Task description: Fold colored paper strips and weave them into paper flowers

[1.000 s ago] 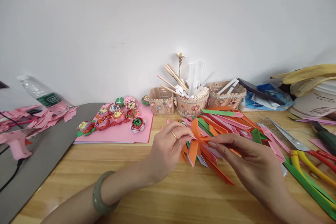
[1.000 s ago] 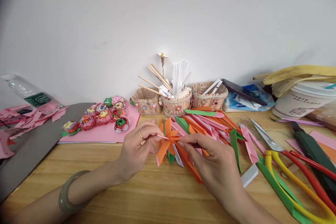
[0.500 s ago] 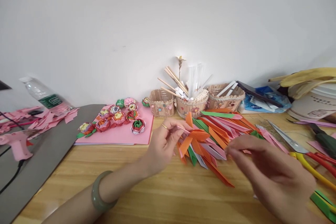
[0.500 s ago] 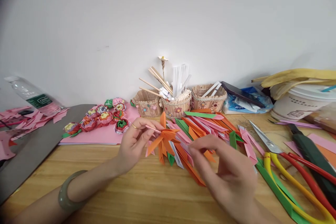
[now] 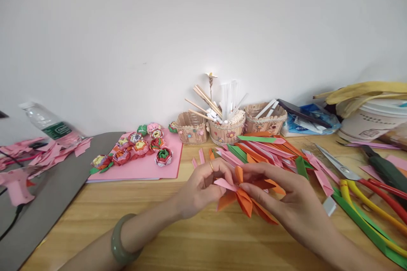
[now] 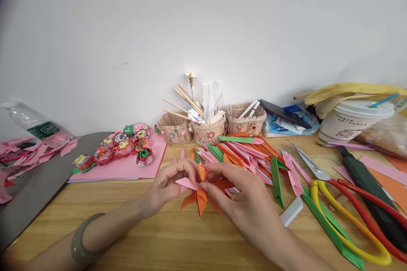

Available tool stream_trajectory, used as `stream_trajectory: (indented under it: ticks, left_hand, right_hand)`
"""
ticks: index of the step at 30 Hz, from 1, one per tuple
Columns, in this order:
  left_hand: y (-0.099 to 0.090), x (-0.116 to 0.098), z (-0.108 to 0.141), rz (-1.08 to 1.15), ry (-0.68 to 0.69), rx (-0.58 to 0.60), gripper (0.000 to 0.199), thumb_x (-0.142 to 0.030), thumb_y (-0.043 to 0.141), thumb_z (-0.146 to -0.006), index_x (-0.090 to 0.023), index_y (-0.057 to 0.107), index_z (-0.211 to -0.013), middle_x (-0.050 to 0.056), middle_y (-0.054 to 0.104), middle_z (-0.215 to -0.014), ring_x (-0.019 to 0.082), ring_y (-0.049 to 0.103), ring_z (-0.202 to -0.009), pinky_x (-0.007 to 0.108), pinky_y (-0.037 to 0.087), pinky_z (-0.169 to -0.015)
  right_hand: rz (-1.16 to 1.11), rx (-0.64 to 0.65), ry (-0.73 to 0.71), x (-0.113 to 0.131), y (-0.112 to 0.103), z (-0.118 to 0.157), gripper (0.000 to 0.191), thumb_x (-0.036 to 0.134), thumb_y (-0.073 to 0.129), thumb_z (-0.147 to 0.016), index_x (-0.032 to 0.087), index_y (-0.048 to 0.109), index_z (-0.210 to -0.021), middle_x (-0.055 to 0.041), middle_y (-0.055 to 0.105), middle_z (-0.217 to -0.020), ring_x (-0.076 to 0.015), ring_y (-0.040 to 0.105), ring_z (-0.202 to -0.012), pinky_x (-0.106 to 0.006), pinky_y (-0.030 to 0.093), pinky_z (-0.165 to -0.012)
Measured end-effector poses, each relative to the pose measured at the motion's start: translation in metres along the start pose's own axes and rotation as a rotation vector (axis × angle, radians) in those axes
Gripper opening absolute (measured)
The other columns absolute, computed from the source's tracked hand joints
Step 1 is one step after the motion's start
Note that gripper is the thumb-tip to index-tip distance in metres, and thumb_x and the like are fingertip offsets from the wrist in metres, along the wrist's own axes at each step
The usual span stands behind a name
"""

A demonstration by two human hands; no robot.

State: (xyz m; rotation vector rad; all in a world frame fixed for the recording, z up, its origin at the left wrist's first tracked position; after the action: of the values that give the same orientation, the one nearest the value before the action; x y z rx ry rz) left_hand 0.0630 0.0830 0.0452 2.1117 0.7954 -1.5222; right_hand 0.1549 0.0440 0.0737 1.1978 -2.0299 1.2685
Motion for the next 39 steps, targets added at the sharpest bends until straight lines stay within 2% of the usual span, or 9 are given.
stream_trajectory:
  ticks: [2,4,7,12,16,21,27,31,39]
  left_hand:
    - [-0.001,0.002,0.002,-0.001,-0.023,-0.046,0.016,-0.031,0.058,-0.075,-0.015,0.057,-0.078,0.004,0.058,-0.079,0.015,0.056,-0.076,0.027,0.048,-0.070]
    - [-0.008,0.001,0.005,-0.074,-0.028,-0.157,0.011,-0.026,0.058,-0.076,-0.015,0.058,-0.079,0.004,0.061,-0.079,0.014,0.058,-0.074,0.026,0.049,-0.069]
    - [-0.013,-0.008,0.009,-0.206,0.036,-0.286,0.007,-0.019,0.061,-0.075,-0.015,0.060,-0.080,0.005,0.064,-0.078,0.013,0.060,-0.073,0.025,0.050,-0.069]
    - [-0.013,-0.019,0.011,-0.270,0.130,-0.361,0.012,-0.017,0.064,-0.073,-0.015,0.062,-0.084,0.005,0.065,-0.082,0.014,0.060,-0.078,0.024,0.051,-0.069]
    - [-0.016,-0.030,0.013,-0.378,0.199,-0.412,0.008,-0.017,0.066,-0.071,-0.015,0.062,-0.077,0.004,0.065,-0.076,0.013,0.060,-0.072,0.022,0.050,-0.063]
    - [-0.015,-0.043,0.017,-0.479,0.291,-0.456,0.007,-0.019,0.066,-0.072,-0.014,0.061,-0.072,0.004,0.065,-0.068,0.012,0.060,-0.064,0.023,0.050,-0.059]
    - [-0.006,-0.057,0.020,-0.584,0.428,-0.427,0.004,-0.014,0.063,-0.073,-0.015,0.059,-0.071,0.004,0.063,-0.068,0.012,0.060,-0.064,0.023,0.049,-0.059]
    - [-0.002,-0.058,0.019,-0.636,0.447,-0.386,0.007,-0.012,0.063,-0.073,-0.015,0.060,-0.079,0.004,0.065,-0.069,0.013,0.060,-0.066,0.023,0.050,-0.061]
    - [0.005,-0.052,0.013,-0.648,0.421,-0.229,0.006,-0.015,0.059,-0.077,-0.013,0.061,-0.071,0.005,0.062,-0.071,0.012,0.059,-0.066,0.022,0.048,-0.060]
  right_hand:
    - [0.047,-0.022,-0.066,0.006,-0.001,0.003,0.018,0.018,0.058,-0.078,0.023,0.062,-0.094,-0.0002,0.069,-0.078,-0.0125,0.064,-0.064,-0.023,0.053,-0.058]
    - [0.077,-0.051,-0.123,0.011,-0.003,0.005,0.017,0.017,0.058,-0.078,0.022,0.062,-0.093,-0.0008,0.069,-0.076,-0.0126,0.064,-0.062,-0.023,0.054,-0.057]
    - [0.133,-0.130,-0.196,0.017,-0.009,0.009,0.018,0.015,0.059,-0.077,0.023,0.061,-0.094,-0.0021,0.069,-0.081,-0.0146,0.065,-0.069,-0.025,0.056,-0.061]
    - [0.216,-0.168,-0.282,0.023,-0.008,0.013,0.024,0.012,0.058,-0.077,0.023,0.060,-0.098,-0.0043,0.070,-0.093,-0.0187,0.065,-0.087,-0.032,0.056,-0.074]
    - [0.287,-0.174,-0.377,0.032,-0.005,0.015,0.024,0.009,0.059,-0.076,0.021,0.060,-0.097,-0.0058,0.070,-0.094,-0.0207,0.062,-0.097,-0.036,0.054,-0.080]
    - [0.374,-0.230,-0.436,0.041,-0.007,0.016,0.020,0.011,0.058,-0.077,0.022,0.061,-0.093,-0.0063,0.071,-0.091,-0.0212,0.065,-0.090,-0.036,0.055,-0.075]
    - [0.384,-0.229,-0.415,0.038,-0.008,0.016,0.015,0.012,0.058,-0.076,0.023,0.059,-0.088,-0.0055,0.070,-0.090,-0.0201,0.065,-0.086,-0.035,0.054,-0.073]
    - [0.384,-0.198,-0.420,0.034,-0.008,0.017,0.015,0.009,0.058,-0.076,0.023,0.056,-0.083,-0.0052,0.066,-0.088,-0.0183,0.063,-0.083,-0.032,0.052,-0.070]
    - [0.239,0.068,-0.348,0.026,0.002,0.004,0.011,0.010,0.052,-0.081,0.021,0.054,-0.078,-0.0021,0.062,-0.073,-0.0127,0.059,-0.065,-0.022,0.048,-0.055]
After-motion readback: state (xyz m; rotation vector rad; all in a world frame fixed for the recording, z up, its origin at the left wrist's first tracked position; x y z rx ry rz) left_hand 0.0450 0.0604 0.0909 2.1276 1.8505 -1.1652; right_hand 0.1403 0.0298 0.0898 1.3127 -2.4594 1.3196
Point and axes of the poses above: each hand's wrist, its own z-axis away from the middle knuckle, its own y-axis out of the palm, x = y × z, the point moved 10 cm from there along -z, towards the middle knuckle
